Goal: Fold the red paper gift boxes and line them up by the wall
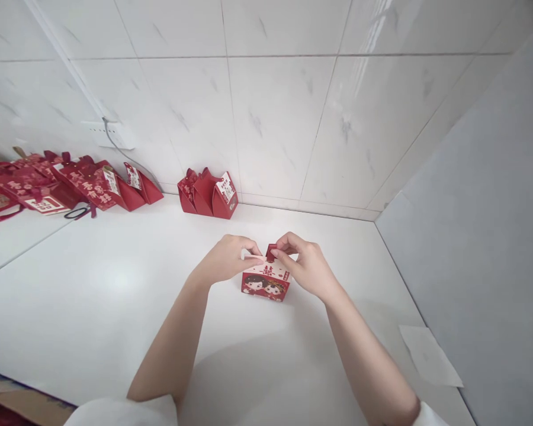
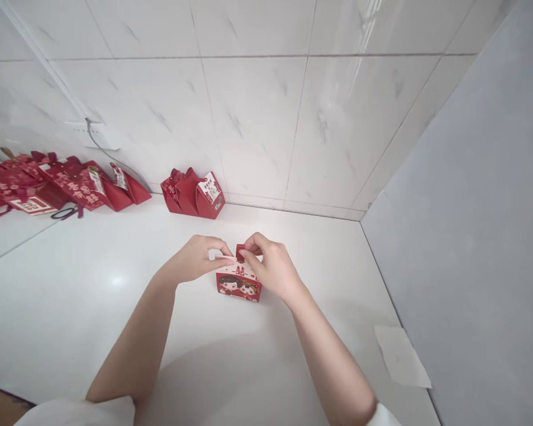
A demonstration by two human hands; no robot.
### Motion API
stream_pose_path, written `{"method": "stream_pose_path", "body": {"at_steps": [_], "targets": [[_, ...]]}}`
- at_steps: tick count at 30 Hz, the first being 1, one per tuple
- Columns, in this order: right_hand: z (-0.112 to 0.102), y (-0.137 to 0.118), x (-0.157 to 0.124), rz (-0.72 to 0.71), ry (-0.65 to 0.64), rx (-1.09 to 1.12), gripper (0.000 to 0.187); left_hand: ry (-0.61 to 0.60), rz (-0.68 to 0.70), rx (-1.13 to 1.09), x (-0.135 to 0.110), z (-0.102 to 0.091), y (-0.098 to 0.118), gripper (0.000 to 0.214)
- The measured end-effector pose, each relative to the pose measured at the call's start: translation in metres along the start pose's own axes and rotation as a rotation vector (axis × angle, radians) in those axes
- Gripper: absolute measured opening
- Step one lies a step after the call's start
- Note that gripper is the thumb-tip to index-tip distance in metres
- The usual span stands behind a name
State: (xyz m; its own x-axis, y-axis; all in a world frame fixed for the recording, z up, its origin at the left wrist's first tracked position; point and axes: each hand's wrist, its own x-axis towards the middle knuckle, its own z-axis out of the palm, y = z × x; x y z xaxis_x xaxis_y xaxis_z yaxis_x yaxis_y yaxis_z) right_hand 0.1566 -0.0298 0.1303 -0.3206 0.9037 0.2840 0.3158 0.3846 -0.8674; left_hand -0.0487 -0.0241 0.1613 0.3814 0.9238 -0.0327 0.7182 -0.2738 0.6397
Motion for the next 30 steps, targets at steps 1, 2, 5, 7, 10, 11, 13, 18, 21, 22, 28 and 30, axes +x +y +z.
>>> {"method": "stream_pose_path", "body": {"at_steps": [1,2,5,7,10,11,13,18,21,22,28,30], "targets": [[0.002,0.001,0.001,-0.005,0.010,0.015,0.009,0.011,0.001,-0.006,0.000,0.000,0.000,0.021],[0.005,0.002,0.001,-0.008,0.010,0.029,0.009,0.017,0.002,-0.011,0.001,0.000,0.000,0.020],[0.009,0.004,0.002,-0.011,-0.014,0.045,0.011,0.014,0.014,0.001,0.004,0.003,-0.004,0.016],[0.010,0.003,0.001,-0.016,-0.009,0.019,0.011,0.009,0.023,0.021,0.006,0.006,-0.006,0.017],[0.010,0.001,0.001,-0.025,0.010,-0.030,0.011,-0.008,0.040,0.061,0.009,0.010,-0.008,0.020],[0.010,0.001,0.001,-0.027,0.013,-0.033,0.011,-0.014,0.050,0.084,0.010,0.010,-0.008,0.021],[0.009,0.001,0.002,-0.024,0.015,-0.021,0.012,-0.011,0.069,0.133,0.011,0.011,-0.007,0.024],[0.001,0.009,0.004,0.012,-0.098,-0.103,0.021,0.012,0.025,0.115,0.011,0.010,-0.006,0.030],[-0.002,0.015,0.005,0.019,-0.154,-0.184,0.015,0.003,-0.001,0.066,0.010,0.010,-0.007,0.026],[-0.002,0.017,0.005,0.021,-0.157,-0.198,0.012,0.010,-0.004,0.063,0.010,0.010,-0.007,0.025],[0.002,0.019,0.007,-0.024,-0.138,-0.243,0.013,0.017,0.064,0.129,0.010,0.010,-0.005,0.022],[0.001,0.018,0.006,-0.050,-0.152,-0.241,0.015,0.024,0.098,0.159,0.009,0.009,-0.003,0.020]]}}
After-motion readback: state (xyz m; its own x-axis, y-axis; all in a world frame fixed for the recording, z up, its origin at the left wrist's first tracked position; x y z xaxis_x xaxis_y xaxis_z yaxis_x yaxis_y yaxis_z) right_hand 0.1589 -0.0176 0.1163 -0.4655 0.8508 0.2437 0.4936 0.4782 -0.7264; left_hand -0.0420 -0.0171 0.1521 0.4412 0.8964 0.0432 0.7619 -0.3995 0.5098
